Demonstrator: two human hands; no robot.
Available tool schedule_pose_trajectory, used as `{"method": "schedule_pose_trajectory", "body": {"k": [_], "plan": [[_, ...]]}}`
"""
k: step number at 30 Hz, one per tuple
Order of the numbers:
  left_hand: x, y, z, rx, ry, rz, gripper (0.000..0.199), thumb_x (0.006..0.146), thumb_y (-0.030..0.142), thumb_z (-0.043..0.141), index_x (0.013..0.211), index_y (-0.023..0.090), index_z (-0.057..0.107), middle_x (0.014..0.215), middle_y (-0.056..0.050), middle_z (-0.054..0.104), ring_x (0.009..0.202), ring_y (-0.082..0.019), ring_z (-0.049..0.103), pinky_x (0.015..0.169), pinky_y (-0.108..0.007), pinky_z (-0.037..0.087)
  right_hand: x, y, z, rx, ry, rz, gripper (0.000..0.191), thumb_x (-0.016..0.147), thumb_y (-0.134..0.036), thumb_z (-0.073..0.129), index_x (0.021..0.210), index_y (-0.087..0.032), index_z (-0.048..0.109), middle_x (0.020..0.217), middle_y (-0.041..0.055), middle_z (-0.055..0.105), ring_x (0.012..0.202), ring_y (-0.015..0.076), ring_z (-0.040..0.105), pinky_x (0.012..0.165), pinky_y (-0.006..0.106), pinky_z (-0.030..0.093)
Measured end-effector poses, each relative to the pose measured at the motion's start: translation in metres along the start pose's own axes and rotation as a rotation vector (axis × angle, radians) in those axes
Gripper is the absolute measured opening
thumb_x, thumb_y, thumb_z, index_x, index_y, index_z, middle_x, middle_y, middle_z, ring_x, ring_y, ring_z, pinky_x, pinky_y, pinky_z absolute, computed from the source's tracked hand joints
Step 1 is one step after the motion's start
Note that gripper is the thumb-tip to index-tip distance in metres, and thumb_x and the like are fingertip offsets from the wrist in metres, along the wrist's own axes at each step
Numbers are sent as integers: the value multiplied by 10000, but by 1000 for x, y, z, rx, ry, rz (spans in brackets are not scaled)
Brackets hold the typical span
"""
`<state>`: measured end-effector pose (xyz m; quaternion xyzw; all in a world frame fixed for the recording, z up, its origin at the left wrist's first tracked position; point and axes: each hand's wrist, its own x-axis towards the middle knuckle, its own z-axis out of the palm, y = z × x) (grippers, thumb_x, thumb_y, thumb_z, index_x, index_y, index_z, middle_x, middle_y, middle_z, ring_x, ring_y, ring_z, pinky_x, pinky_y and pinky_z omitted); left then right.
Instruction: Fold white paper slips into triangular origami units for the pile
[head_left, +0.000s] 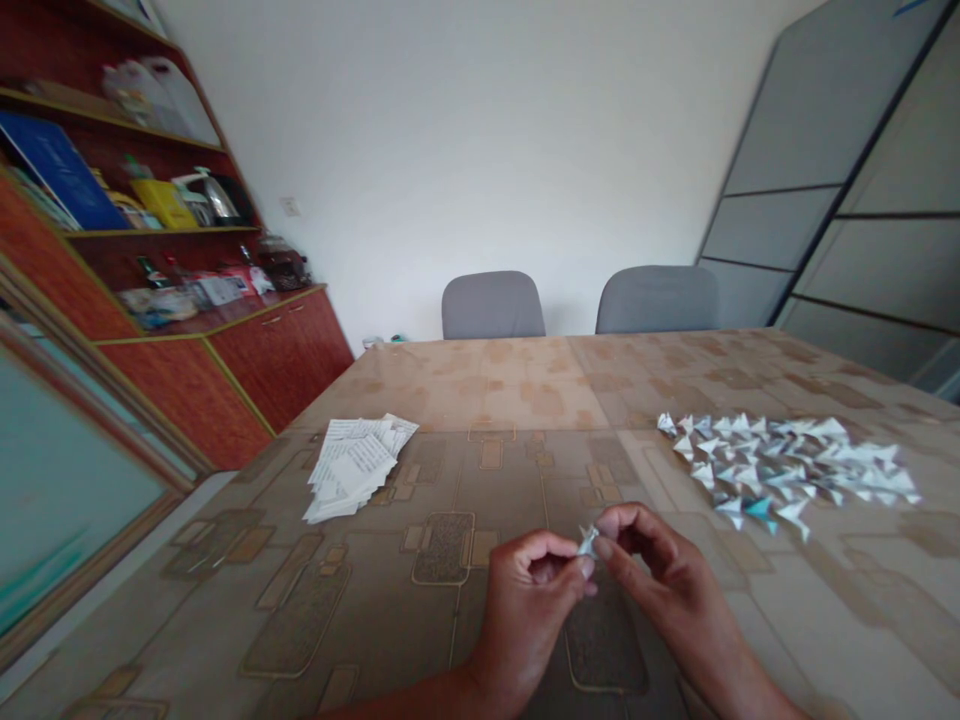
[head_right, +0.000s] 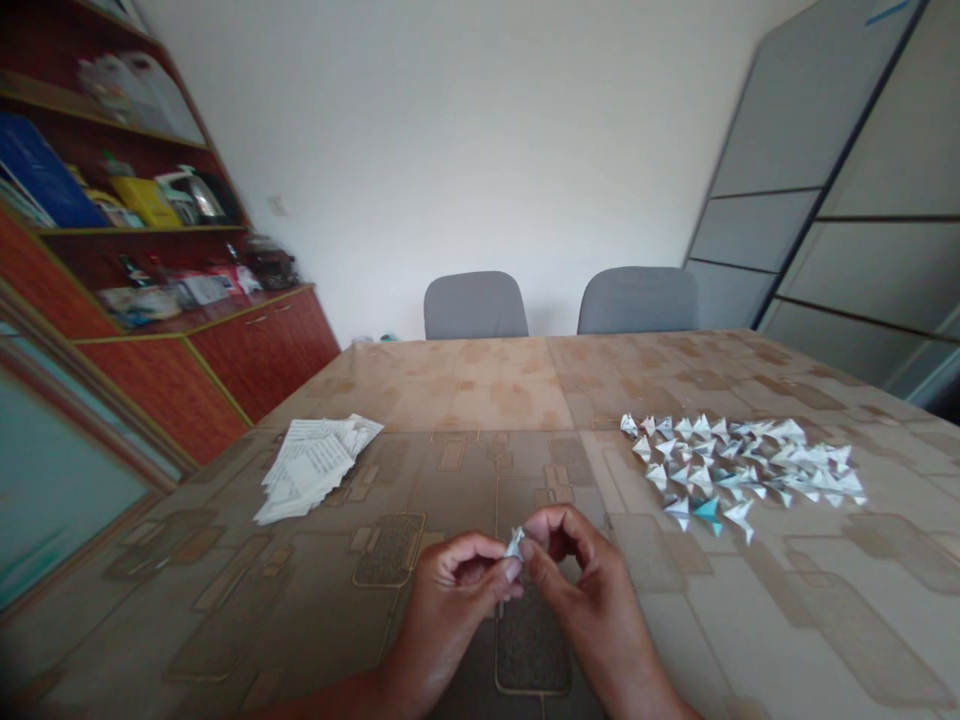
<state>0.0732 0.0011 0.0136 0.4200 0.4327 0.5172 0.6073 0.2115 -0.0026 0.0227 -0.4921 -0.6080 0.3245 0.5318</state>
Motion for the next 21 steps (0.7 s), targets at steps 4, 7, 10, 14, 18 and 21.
{"method": "schedule_pose_trajectory", "body": {"k": [4, 7, 10, 14, 18, 21], "plan": [[0, 0, -2, -10, -33, -4, 381, 559, 470, 844, 631, 146, 658, 577, -8, 641, 526, -132, 621, 569, -265, 558, 0, -2, -1, 25, -60, 27, 175, 808, -346, 622, 715, -198, 603, 650, 4, 591, 616, 168, 581, 571, 263, 496], [-2, 1, -4, -27, -75, -3, 392, 610, 486, 822, 731, 137, 693, 658, -39, 687, 584, -149, 650, 604, -266, 547, 0, -2, -1, 48, -82, 37, 194, 827, -362, 615, 724, -198, 611, 649, 4, 598, 612, 170, 586, 576, 266, 492], [-3, 3, -6, -40, -111, 3, 395, 678, 488, 782, 801, 119, 716, 660, -57, 699, 591, -153, 654, 586, -246, 511, -1, -1, -1, 78, -87, 41, 203, 843, -371, 615, 735, -199, 611, 657, 3, 605, 625, 166, 586, 588, 260, 486], [-4, 5, -6, -51, -133, -2, 361, 704, 460, 774, 761, 106, 736, 606, -44, 679, 566, -136, 627, 577, -230, 484, -3, 0, 1, 131, -106, 52, 239, 855, -400, 621, 733, -196, 597, 638, -7, 594, 603, 154, 574, 589, 258, 476], [-2, 3, -5, -92, -122, -75, 371, 682, 462, 792, 752, 102, 740, 607, -46, 683, 561, -121, 613, 572, -216, 471, -5, 2, 3, 190, -163, 84, 271, 884, -426, 597, 745, -195, 571, 633, -13, 582, 598, 155, 577, 593, 274, 475], [-1, 1, -5, -120, -109, -129, 381, 638, 457, 823, 748, 101, 739, 606, -51, 685, 560, -124, 615, 567, -219, 469, -5, 1, 4, 197, -181, 80, 276, 901, -429, 577, 754, -195, 562, 636, -13, 581, 603, 156, 582, 597, 278, 474]]}}
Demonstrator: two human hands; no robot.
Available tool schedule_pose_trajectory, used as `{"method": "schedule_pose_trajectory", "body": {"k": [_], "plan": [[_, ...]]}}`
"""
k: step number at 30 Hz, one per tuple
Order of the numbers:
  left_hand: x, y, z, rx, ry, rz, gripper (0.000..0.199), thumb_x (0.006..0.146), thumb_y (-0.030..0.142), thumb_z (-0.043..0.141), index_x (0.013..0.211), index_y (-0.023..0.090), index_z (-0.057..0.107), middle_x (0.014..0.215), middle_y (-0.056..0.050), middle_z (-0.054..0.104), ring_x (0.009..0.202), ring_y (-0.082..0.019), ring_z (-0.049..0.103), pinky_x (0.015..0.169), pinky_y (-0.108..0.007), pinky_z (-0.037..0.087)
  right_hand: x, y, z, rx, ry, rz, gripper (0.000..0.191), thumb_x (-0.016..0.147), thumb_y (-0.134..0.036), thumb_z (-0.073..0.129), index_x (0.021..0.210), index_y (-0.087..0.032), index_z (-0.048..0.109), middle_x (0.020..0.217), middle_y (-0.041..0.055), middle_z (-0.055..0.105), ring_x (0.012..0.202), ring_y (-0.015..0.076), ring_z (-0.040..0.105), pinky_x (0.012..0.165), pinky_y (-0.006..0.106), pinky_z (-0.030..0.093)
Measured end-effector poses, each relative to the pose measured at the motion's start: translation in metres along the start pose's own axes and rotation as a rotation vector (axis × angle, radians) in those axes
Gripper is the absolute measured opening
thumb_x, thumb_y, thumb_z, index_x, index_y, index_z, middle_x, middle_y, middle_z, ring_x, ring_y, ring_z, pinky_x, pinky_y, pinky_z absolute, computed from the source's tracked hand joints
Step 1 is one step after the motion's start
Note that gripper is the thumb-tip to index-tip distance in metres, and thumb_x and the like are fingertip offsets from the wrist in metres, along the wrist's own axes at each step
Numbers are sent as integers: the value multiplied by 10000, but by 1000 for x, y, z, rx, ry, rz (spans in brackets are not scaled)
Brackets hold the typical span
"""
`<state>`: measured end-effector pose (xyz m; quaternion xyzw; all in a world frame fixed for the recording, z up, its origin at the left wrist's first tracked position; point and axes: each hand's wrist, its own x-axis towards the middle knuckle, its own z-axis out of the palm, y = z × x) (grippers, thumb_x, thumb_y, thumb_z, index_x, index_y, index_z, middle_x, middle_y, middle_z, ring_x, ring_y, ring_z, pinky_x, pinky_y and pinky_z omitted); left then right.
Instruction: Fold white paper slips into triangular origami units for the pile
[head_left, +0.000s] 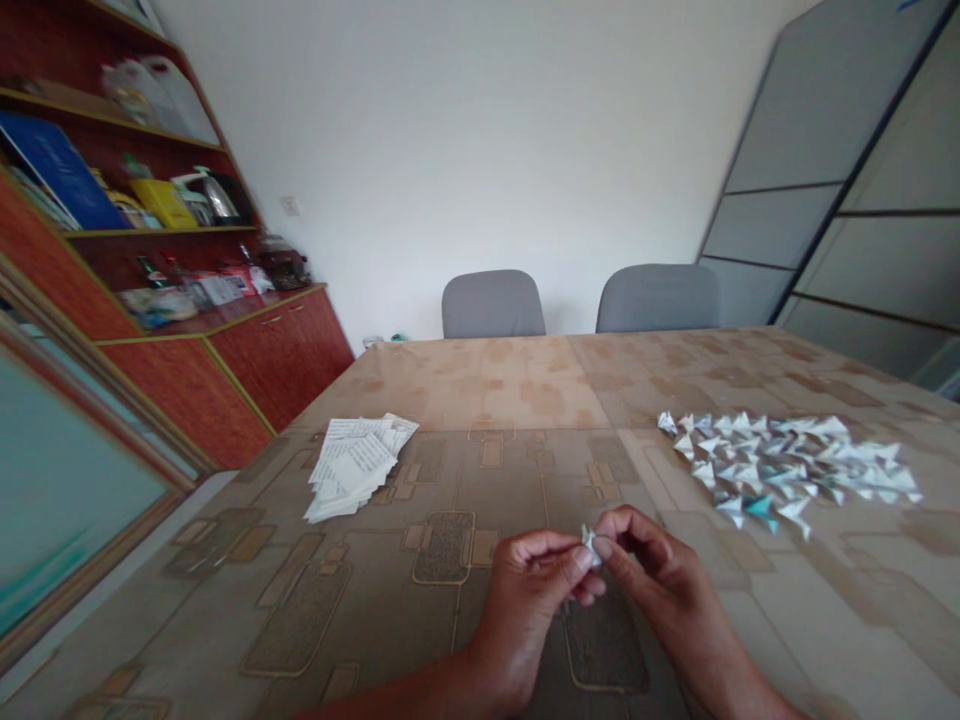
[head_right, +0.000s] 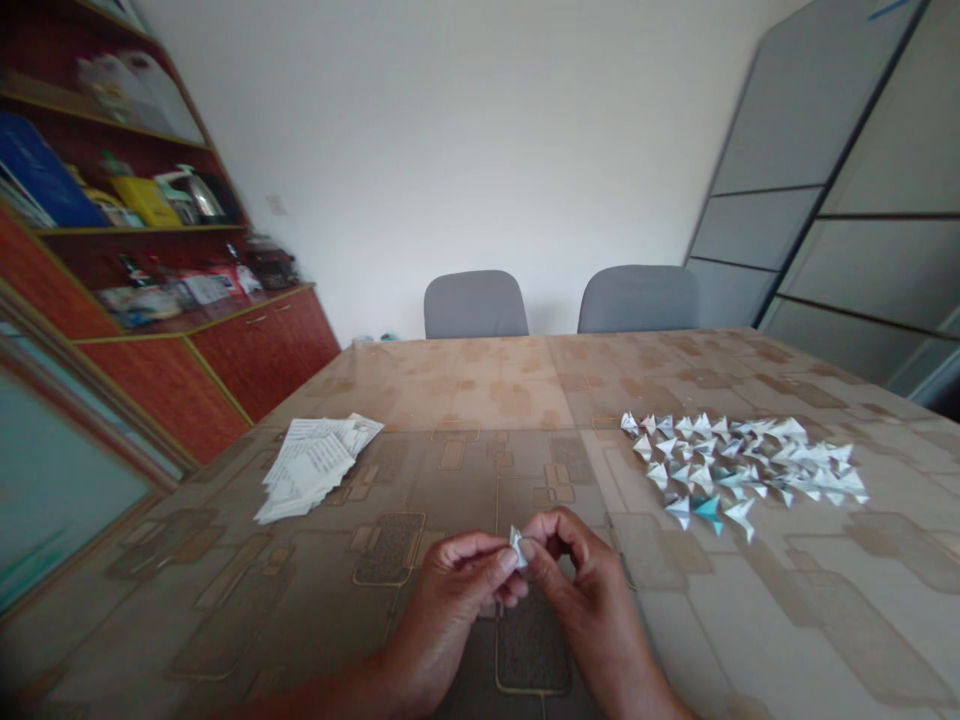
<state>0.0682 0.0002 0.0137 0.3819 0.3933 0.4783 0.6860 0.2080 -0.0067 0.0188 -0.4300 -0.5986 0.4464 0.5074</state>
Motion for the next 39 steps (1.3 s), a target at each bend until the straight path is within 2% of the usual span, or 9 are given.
{"method": "schedule_pose_trajectory", "body": {"k": [8, 13, 18, 23, 26, 29, 32, 34, 39], "plan": [[0, 0, 0, 25, 28, 44, 372, 619, 460, 826, 693, 112, 720, 552, -33, 659, 517, -122, 601, 537, -219, 457, 0, 2, 0, -146, 64, -72, 211, 901, -364, 565, 770, -199, 578, 666, -7, 593, 622, 159, 583, 592, 270, 477], [0, -1, 0, 30, -4, 72, 376, 641, 471, 808, 669, 110, 706, 548, -34, 660, 512, -118, 603, 532, -215, 457, -1, -3, -5, -399, 171, -235, 60, 857, -261, 608, 820, -218, 589, 732, 3, 598, 688, 177, 568, 619, 284, 471], [0, -2, 1, 72, 7, 92, 367, 632, 460, 812, 619, 116, 682, 521, -24, 642, 493, -112, 601, 522, -209, 453, 1, -11, -10, -511, 125, -374, 83, 834, -201, 650, 897, -243, 616, 818, 14, 626, 793, 199, 579, 679, 302, 467], [0, -6, 2, 115, 35, 82, 325, 626, 412, 810, 626, 117, 673, 523, -18, 633, 493, -119, 615, 509, -206, 452, 1, -17, -12, -542, 73, -351, 62, 857, -202, 619, 809, -240, 607, 809, 16, 607, 823, 208, 582, 715, 313, 459], [-1, -7, 2, 134, 57, 69, 305, 622, 385, 802, 613, 120, 651, 511, -1, 609, 475, -116, 610, 489, -200, 449, 4, -18, -15, -551, 106, -329, 121, 888, -223, 573, 767, -231, 579, 793, 15, 596, 803, 200, 577, 712, 304, 453], [-2, -5, 3, 137, 54, 68, 278, 641, 362, 781, 621, 125, 635, 522, 1, 614, 471, -107, 604, 489, -193, 448, 5, -16, -19, -507, 157, -314, 65, 893, -246, 557, 834, -230, 579, 792, 11, 596, 769, 184, 581, 678, 280, 468], [-2, 0, 3, 151, 45, 95, 250, 669, 345, 753, 635, 129, 632, 521, -2, 620, 481, -102, 602, 498, -184, 444, 5, -10, -20, -465, 107, -268, 57, 860, -257, 589, 909, -229, 594, 809, 10, 619, 749, 177, 594, 649, 266, 491], [-2, 1, 2, 161, 47, 118, 238, 674, 337, 741, 627, 131, 631, 512, 0, 615, 473, -97, 594, 487, -178, 435, 4, -8, -19, -473, 72, -246, 47, 829, -247, 619, 864, -228, 594, 771, 2, 617, 706, 174, 583, 618, 264, 488], [2, -5, 1, 175, 64, 164, 183, 653, 290, 730, 611, 144, 626, 508, 9, 603, 460, -105, 591, 463, -186, 439, 2, -13, -17, -557, 64, -338, 72, 810, -175, 616, 831, -230, 576, 772, 7, 598, 718, 183, 550, 612, 282, 464]]}}
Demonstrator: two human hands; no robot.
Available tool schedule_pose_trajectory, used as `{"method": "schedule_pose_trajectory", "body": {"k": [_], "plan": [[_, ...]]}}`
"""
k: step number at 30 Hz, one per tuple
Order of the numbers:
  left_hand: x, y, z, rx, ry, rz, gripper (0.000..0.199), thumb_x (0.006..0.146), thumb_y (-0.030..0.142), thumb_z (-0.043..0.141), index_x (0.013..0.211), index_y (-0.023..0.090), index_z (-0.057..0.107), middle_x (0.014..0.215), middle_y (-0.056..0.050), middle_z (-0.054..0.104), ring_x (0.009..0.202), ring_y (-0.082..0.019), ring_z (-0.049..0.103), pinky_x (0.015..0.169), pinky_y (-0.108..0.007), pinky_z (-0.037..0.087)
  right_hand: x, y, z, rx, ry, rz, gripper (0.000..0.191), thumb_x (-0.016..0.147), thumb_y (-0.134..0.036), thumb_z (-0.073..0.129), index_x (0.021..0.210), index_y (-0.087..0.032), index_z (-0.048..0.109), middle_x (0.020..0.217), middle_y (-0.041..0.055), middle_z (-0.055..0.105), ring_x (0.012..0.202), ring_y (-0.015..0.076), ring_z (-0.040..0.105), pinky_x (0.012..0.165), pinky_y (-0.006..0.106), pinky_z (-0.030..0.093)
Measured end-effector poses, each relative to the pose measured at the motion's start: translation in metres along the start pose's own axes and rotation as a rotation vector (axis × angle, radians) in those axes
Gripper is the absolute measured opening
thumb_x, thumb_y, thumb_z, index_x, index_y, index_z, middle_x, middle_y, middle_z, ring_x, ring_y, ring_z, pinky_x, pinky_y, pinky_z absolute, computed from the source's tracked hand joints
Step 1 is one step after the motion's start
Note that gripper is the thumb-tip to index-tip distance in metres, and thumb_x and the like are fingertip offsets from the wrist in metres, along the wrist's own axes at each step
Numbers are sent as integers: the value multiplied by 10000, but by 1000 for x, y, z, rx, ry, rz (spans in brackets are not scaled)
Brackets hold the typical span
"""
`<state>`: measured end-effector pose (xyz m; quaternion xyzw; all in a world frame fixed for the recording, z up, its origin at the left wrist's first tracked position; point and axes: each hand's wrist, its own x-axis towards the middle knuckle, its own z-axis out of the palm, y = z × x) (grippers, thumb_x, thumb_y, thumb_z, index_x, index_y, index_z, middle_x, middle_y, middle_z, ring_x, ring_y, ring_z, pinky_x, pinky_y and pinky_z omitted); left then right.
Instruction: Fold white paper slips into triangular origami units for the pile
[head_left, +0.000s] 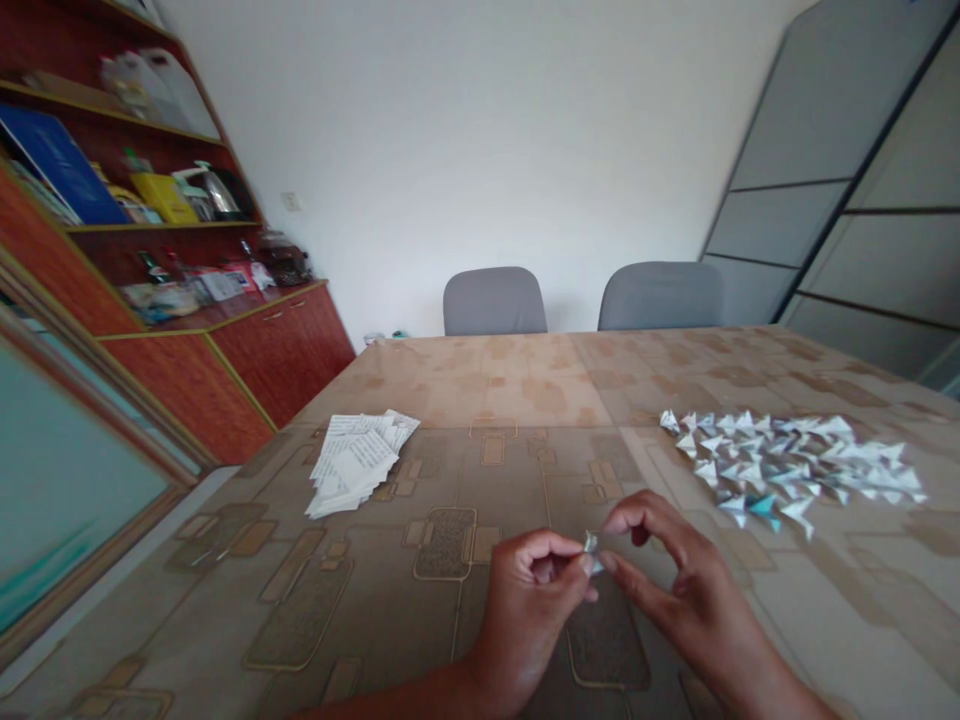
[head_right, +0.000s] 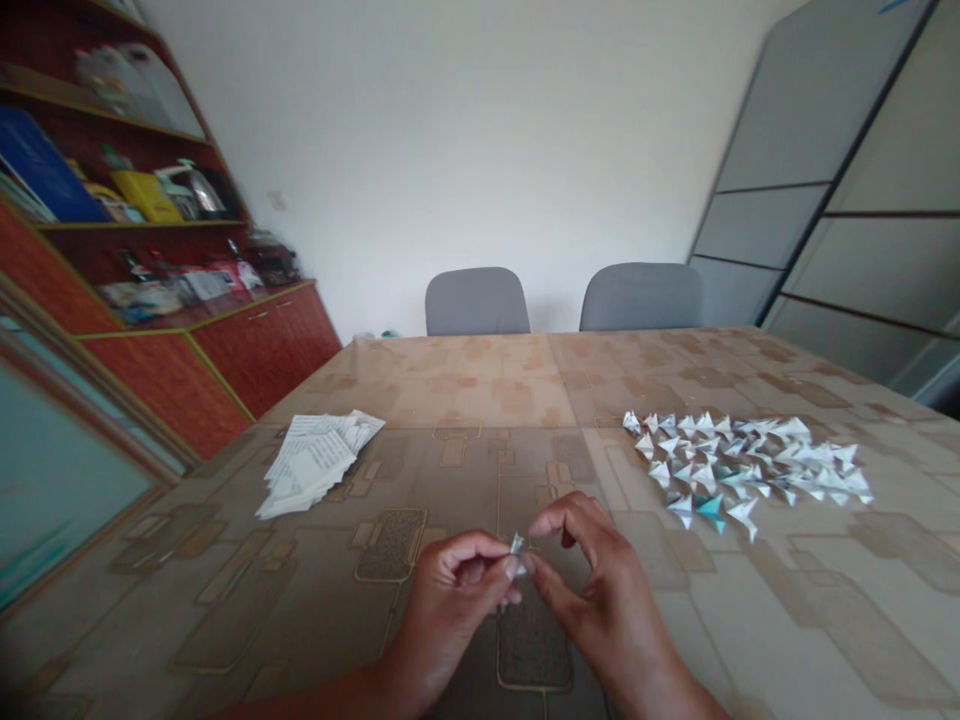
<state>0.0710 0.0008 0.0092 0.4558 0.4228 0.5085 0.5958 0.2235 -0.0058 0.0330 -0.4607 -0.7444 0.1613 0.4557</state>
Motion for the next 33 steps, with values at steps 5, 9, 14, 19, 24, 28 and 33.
{"method": "schedule_pose_trajectory", "body": {"k": [5, 9, 14, 19, 24, 28, 33], "plan": [[-1, -8, -1, 56, -2, 97, 120, 658, 209, 693, 591, 151, 612, 505, 8, 604, 449, -110, 596, 473, -193, 452, 1, -4, -3, -56, -49, -82, 120, 811, -112, 589, 848, -225, 569, 816, 24, 594, 787, 203, 558, 664, 320, 470], [-2, -9, -2, 163, 4, 158, 96, 686, 188, 660, 604, 143, 639, 527, -12, 626, 459, -119, 616, 468, -189, 448, 1, -3, -5, -118, -67, -146, 134, 818, -96, 578, 867, -220, 573, 844, 40, 606, 814, 225, 566, 689, 354, 463], [0, -14, -3, 159, 12, 159, 71, 684, 185, 653, 627, 143, 652, 539, -22, 644, 469, -136, 635, 473, -201, 473, 2, -5, -8, -199, -85, -190, 108, 835, -111, 586, 861, -216, 583, 840, 50, 605, 792, 238, 558, 660, 354, 432], [1, -14, -3, 126, -2, 142, 67, 680, 204, 669, 651, 144, 660, 566, -23, 657, 486, -140, 650, 488, -207, 502, 3, -8, -9, -198, -111, -188, 133, 842, -90, 553, 836, -220, 579, 820, 43, 610, 791, 240, 565, 662, 347, 416], [1, -11, -4, 142, -6, 157, 44, 668, 173, 662, 633, 150, 653, 557, -18, 650, 487, -130, 635, 489, -200, 488, 2, -6, -8, -206, -130, -181, 133, 829, -96, 593, 863, -223, 571, 847, 35, 620, 810, 242, 566, 692, 351, 404], [1, -13, -4, 137, -4, 149, 36, 666, 166, 658, 636, 147, 658, 555, -21, 655, 493, -133, 643, 495, -199, 490, 0, -3, -6, -223, -126, -186, 140, 827, -119, 631, 906, -222, 580, 877, 37, 623, 836, 242, 559, 722, 356, 386], [3, -17, -4, 119, 26, 132, 42, 653, 184, 681, 654, 142, 676, 576, -29, 675, 489, -135, 652, 485, -199, 502, 2, -4, -7, -285, -64, -221, 91, 832, -145, 635, 847, -233, 618, 833, 21, 629, 789, 223, 554, 703, 337, 349]]}}
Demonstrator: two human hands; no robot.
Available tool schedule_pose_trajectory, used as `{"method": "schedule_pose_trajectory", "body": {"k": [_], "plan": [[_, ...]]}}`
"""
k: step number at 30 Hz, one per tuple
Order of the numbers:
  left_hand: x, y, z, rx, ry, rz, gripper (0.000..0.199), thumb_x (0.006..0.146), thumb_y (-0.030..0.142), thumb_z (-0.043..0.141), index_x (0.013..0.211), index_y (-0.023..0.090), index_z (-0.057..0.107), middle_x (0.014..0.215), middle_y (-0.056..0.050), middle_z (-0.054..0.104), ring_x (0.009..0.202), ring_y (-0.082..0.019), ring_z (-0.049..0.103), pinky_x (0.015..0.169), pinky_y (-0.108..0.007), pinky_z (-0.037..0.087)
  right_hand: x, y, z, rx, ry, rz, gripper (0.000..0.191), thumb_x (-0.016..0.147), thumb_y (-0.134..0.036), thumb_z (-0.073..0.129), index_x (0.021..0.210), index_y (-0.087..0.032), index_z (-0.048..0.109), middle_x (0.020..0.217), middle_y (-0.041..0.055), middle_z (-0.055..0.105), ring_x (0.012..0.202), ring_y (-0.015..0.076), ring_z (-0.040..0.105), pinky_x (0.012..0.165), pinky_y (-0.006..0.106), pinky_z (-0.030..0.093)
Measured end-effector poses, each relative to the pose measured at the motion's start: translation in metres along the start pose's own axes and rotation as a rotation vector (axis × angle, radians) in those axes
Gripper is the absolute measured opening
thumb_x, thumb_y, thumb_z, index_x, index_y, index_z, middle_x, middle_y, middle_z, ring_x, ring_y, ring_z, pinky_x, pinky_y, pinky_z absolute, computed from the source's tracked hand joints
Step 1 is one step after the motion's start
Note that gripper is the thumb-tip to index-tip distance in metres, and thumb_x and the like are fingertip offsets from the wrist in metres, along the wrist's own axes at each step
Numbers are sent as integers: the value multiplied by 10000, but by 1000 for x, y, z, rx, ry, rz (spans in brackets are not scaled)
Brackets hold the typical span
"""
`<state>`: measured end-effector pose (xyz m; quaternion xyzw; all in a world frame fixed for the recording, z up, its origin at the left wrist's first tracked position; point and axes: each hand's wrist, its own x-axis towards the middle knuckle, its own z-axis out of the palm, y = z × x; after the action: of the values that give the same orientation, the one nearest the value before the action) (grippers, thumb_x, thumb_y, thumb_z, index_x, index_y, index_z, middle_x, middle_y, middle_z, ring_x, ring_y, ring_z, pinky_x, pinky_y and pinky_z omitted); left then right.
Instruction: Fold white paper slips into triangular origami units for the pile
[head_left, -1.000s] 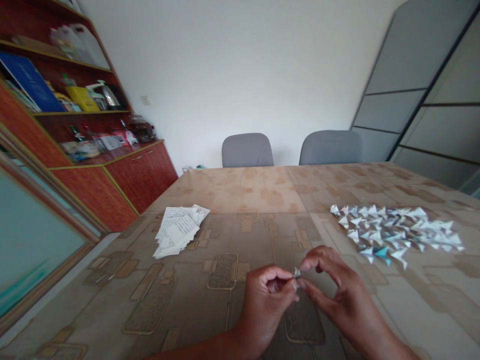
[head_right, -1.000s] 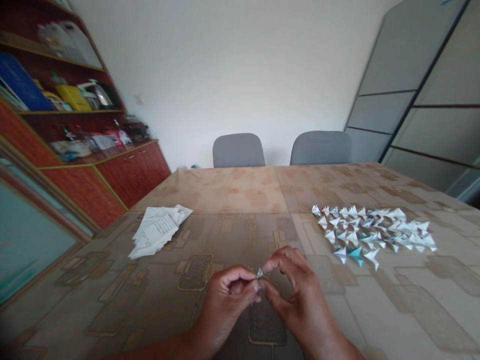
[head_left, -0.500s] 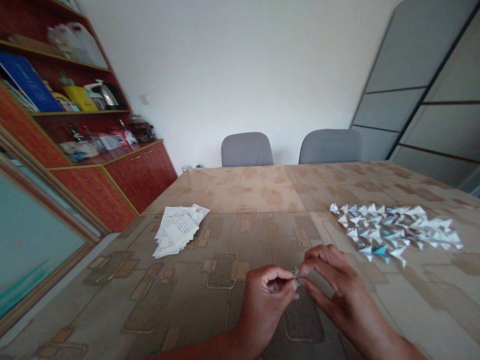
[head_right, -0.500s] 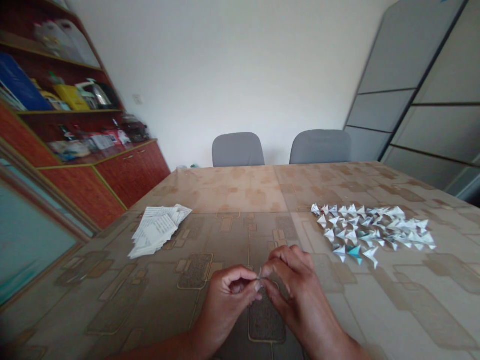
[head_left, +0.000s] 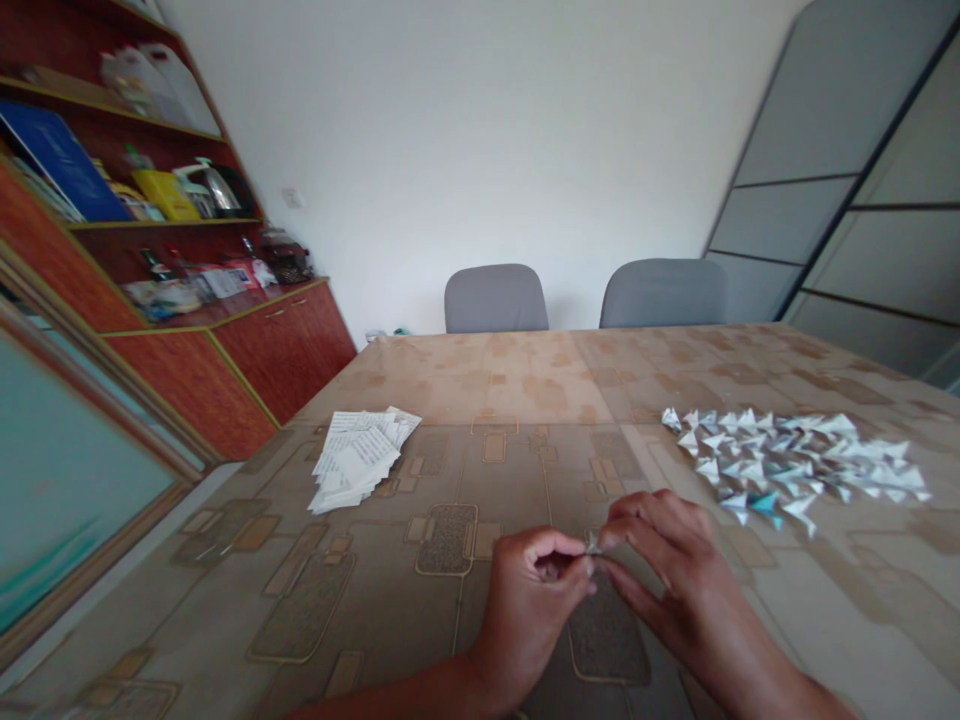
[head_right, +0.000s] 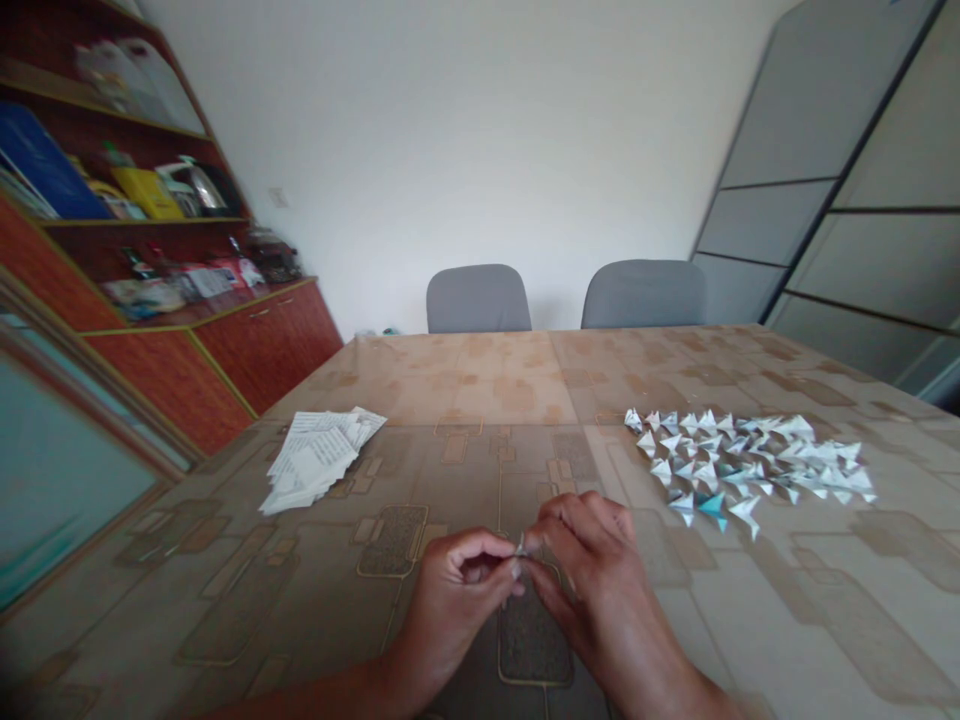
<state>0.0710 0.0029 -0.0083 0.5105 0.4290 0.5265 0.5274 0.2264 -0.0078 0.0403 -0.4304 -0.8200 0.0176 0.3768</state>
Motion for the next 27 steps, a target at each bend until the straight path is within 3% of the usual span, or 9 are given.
{"method": "schedule_pose_trajectory", "body": {"k": [8, 20, 23, 27], "plan": [[0, 0, 0, -3, 7, -18, 50, 651, 196, 694, 675, 152, 693, 615, -32, 692, 536, -153, 661, 528, -244, 559, 4, -6, -5, -28, -69, -26, 93, 852, -136, 584, 818, -221, 601, 814, 27, 639, 777, 215, 565, 702, 332, 361], [0, 3, -3, 166, -45, 99, 68, 667, 131, 638, 622, 151, 684, 594, -45, 692, 537, -142, 624, 519, -214, 469, 5, -8, -1, -25, -22, -27, 106, 800, -111, 642, 792, -217, 638, 803, 8, 651, 777, 203, 566, 721, 325, 329], [1, 1, -1, 109, -24, 72, 41, 655, 149, 649, 630, 154, 681, 591, -36, 688, 532, -137, 622, 513, -211, 475, 6, -9, 1, -18, 25, -21, 113, 788, -106, 618, 804, -217, 635, 810, 10, 664, 776, 203, 574, 726, 327, 329], [2, 1, 1, -16, -33, -72, 103, 636, 238, 723, 621, 154, 665, 574, -21, 671, 507, -130, 617, 523, -227, 510, 6, -6, 3, -43, 11, -13, 127, 833, -124, 554, 785, -219, 623, 807, 22, 666, 784, 210, 579, 736, 341, 327]]}}
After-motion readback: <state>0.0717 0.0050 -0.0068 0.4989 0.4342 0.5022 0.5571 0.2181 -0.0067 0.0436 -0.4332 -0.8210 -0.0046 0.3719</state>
